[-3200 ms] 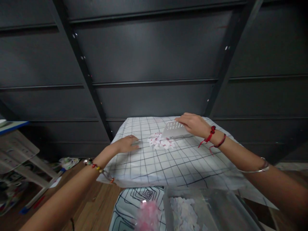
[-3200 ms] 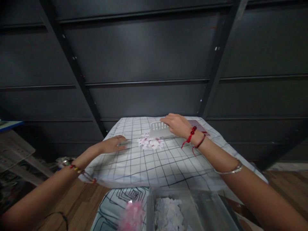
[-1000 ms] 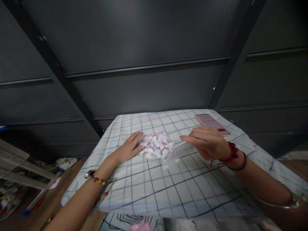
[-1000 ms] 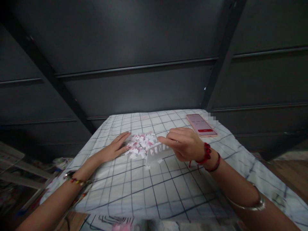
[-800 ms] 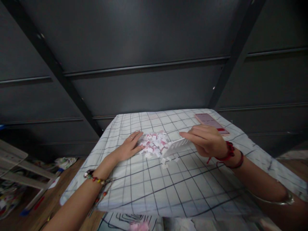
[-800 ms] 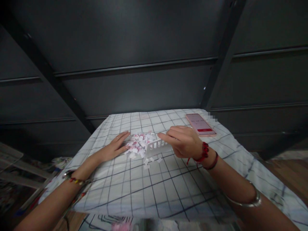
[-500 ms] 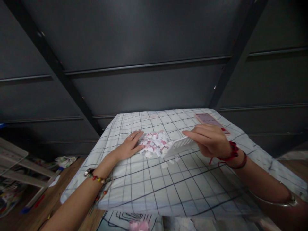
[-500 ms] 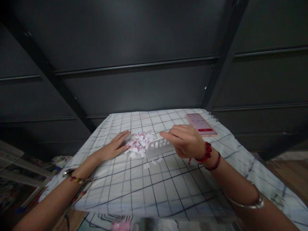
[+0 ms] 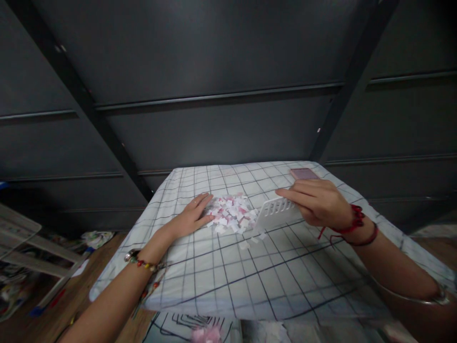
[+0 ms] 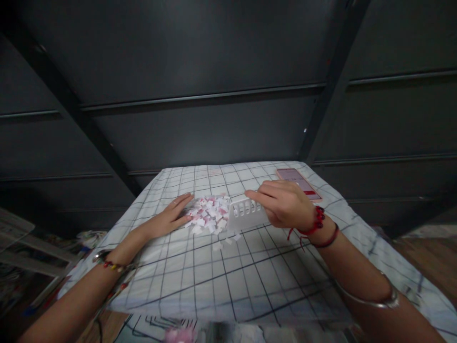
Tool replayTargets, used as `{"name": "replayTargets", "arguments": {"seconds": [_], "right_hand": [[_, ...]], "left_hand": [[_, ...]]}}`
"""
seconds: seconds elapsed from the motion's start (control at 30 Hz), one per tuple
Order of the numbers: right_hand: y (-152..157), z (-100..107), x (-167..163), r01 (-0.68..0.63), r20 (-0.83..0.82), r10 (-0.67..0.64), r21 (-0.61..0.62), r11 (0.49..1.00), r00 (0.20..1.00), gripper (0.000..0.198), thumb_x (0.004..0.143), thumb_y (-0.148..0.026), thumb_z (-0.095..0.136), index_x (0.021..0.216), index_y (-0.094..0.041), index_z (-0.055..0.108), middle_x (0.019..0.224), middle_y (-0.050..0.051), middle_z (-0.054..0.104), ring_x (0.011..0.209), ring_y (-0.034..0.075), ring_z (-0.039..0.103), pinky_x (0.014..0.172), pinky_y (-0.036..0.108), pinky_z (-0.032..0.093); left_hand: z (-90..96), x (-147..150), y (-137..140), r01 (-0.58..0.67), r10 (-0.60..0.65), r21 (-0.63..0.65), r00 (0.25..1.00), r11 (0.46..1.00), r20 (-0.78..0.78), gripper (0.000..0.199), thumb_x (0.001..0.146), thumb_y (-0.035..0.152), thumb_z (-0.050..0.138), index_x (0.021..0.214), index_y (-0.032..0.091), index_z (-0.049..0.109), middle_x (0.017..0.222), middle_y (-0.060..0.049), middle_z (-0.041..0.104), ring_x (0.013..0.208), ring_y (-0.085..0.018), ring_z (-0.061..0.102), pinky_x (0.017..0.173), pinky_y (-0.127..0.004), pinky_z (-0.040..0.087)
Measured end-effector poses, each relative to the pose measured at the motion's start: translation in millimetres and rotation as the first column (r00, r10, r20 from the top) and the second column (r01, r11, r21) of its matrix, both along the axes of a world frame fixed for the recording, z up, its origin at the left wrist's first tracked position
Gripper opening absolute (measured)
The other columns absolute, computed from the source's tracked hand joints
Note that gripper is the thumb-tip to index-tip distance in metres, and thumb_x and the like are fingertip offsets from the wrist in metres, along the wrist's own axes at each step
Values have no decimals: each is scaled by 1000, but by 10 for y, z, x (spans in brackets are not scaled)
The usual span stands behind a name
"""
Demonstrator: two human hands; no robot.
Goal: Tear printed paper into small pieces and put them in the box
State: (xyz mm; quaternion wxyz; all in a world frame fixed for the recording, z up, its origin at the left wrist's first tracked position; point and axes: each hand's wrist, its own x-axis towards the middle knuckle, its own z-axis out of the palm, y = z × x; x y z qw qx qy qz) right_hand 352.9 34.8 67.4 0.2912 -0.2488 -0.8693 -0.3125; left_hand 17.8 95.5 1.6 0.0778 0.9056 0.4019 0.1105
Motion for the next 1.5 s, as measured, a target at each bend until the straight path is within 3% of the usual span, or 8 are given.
{"name": "replayTargets", "arguments": {"seconds": [0.33, 0.67, 0.93, 1.23, 1.5], "right_hand": [[32, -65, -45, 68, -66, -62, 80, 995, 996, 30, 75, -2, 38, 91, -13, 60, 63, 2, 57, 61, 13, 50, 54, 26, 38], [-34, -91, -129, -21, -6, 21, -42, 999, 1000, 28, 76, -4, 38, 97, -14, 53, 63, 1, 54, 59, 13, 45, 52, 26, 33], [-33, -71, -132, 20, 23, -20, 8, 1000, 1000, 32, 73, -3, 37, 99, -17, 50, 62, 0, 53, 58, 13, 44, 52, 27, 31], [-80, -29, -131, -53, 5, 53, 28, 998, 999, 35, 74, -5, 37, 105, -19, 46, 61, -2, 51, 56, 13, 42, 51, 27, 29], [-99, -7, -118, -105, -9, 105, -37, 994, 994, 37, 73, -4, 36, 106, -20, 44, 60, -3, 50, 53, 12, 41, 49, 26, 30]], "left_hand": [[18, 4, -9, 6, -6, -25, 1000, 1000, -14, 61, 91, 49, 34, 138, 11, 21, 144, -15, 21, 131, -27, 18, 107, -40, 19], [0, -6, 8, 21, -21, -4, 1000, 1000, 14, 59, 90, 48, 37, 137, 15, 21, 144, -13, 22, 130, -29, 20, 105, -44, 23], [-23, -14, 9, 28, -28, 8, 1000, 1000, 14, 60, 91, 49, 35, 137, 14, 22, 144, -14, 22, 130, -28, 20, 106, -43, 22], [3, -3, -3, 27, -27, 5, 1000, 1000, 3, 58, 91, 48, 36, 137, 15, 21, 144, -14, 22, 131, -27, 19, 106, -42, 21], [-5, -3, -2, 32, -32, -2, 999, 999, 10, 58, 91, 48, 36, 137, 17, 21, 144, -12, 21, 131, -28, 19, 106, -42, 21]]}}
